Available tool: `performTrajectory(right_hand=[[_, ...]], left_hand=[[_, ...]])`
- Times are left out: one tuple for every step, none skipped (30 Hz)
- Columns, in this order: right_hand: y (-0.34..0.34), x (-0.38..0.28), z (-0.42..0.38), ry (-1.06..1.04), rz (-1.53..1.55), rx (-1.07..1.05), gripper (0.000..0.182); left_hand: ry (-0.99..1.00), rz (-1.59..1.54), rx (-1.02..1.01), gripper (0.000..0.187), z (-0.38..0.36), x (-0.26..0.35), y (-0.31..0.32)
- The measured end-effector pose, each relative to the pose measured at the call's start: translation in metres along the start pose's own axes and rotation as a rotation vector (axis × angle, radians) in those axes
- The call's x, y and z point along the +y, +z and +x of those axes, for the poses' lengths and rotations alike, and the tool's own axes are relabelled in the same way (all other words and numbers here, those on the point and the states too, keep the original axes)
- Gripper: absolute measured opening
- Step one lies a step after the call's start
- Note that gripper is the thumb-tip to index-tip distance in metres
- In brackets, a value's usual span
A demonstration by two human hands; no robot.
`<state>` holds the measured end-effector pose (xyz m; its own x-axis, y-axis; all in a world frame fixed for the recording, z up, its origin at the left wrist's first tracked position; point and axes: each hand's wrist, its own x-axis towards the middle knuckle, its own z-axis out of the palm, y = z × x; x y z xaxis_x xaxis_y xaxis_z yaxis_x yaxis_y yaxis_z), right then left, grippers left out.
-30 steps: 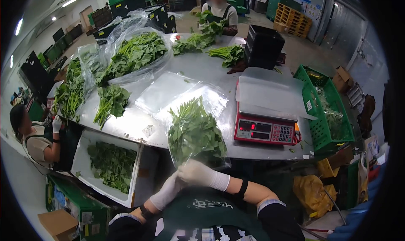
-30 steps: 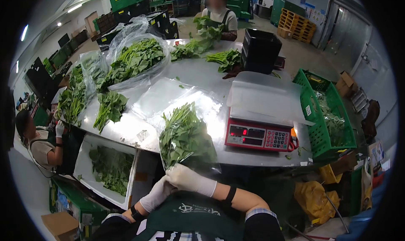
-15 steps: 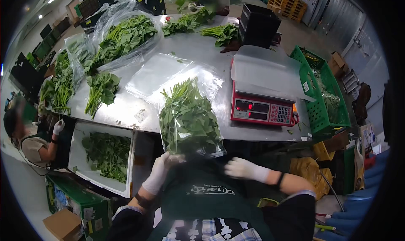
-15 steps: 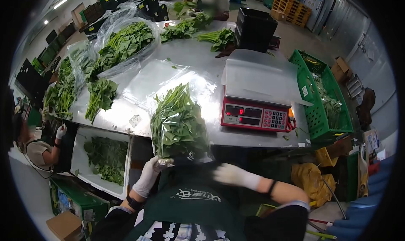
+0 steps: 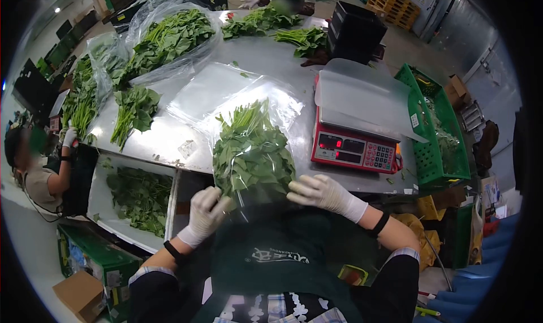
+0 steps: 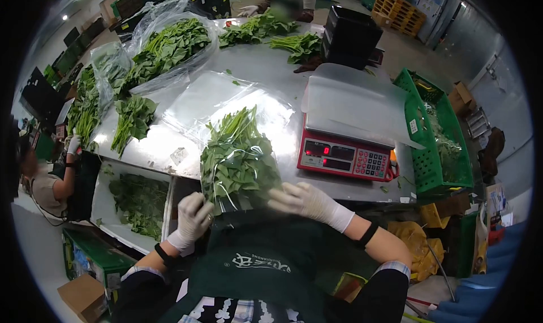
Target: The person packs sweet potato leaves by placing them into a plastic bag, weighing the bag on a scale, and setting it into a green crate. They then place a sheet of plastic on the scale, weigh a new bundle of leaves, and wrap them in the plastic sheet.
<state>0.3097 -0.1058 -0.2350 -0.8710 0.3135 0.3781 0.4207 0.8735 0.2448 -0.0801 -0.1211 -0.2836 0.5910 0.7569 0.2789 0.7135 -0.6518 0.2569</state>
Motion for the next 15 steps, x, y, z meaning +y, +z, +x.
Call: performTrajectory(right_hand=[[0.010, -0.001, 0.003, 0.003, 0.008, 0.011, 0.020], [0.020, -0.003, 0.004, 0.004, 0.038, 0.014, 0.017], [0.023, -0.007, 0.007, 0.007, 0.071, 0.013, 0.014], [0.022, -0.008, 0.006, 0.013, 0.080, 0.013, 0.014], [0.018, -0.005, 0.003, 0.171, 0.248, -0.001, 0.010], [0.012, -0.002, 0.002, 0.328, 0.415, -0.020, 0.016], [0.010, -0.002, 0.002, 0.328, 0.413, -0.028, 0.016], [0.009, -0.006, 0.002, 0.563, 0.553, -0.075, 0.017], [0.009, -0.011, 0.003, 0.802, 0.691, -0.121, 0.019], [0.012, -0.015, 0.006, 0.807, 0.690, -0.122, 0.019], [0.018, -0.018, 0.009, 1.058, 0.847, -0.089, 0.019], [0.024, -0.020, 0.009, 1.307, 1.001, -0.052, 0.020], [0.026, -0.021, 0.011, 1.330, 1.044, 0.055, 0.031], [0.024, -0.020, 0.011, 1.328, 1.043, 0.050, 0.031], [0.019, -0.018, 0.017, 1.346, 0.954, 0.082, 0.037]], left_hand=[[0.120, 0.067, 0.116, 0.028, -0.001, 0.003, 0.004], [0.242, 0.131, 0.231, 0.020, -0.002, 0.006, 0.011], [0.224, 0.105, 0.221, 0.017, -0.001, 0.009, 0.012], [0.223, 0.102, 0.211, 0.017, -0.004, 0.005, 0.013], [0.155, 0.028, 0.201, 0.016, -0.005, -0.001, 0.014], [0.086, -0.048, 0.195, 0.016, -0.001, -0.002, 0.013], [-0.026, -0.156, 0.272, 0.015, 0.004, 0.005, 0.009], [-0.027, -0.164, 0.273, 0.015, 0.006, 0.006, 0.016], [-0.306, -0.337, 0.264, 0.016, 0.011, 0.009, 0.018], [-0.584, -0.506, 0.250, 0.018, 0.016, 0.012, 0.018], [-0.766, -0.826, 0.215, 0.021, 0.024, 0.015, 0.019], [-0.765, -0.828, 0.213, 0.021, 0.026, 0.008, 0.023], [-0.808, -0.927, 0.193, 0.020, 0.025, -0.003, 0.032], [-0.852, -1.027, 0.175, 0.021, 0.024, -0.012, 0.041], [-0.835, -0.784, 0.274, 0.027, 0.021, -0.018, 0.049]])
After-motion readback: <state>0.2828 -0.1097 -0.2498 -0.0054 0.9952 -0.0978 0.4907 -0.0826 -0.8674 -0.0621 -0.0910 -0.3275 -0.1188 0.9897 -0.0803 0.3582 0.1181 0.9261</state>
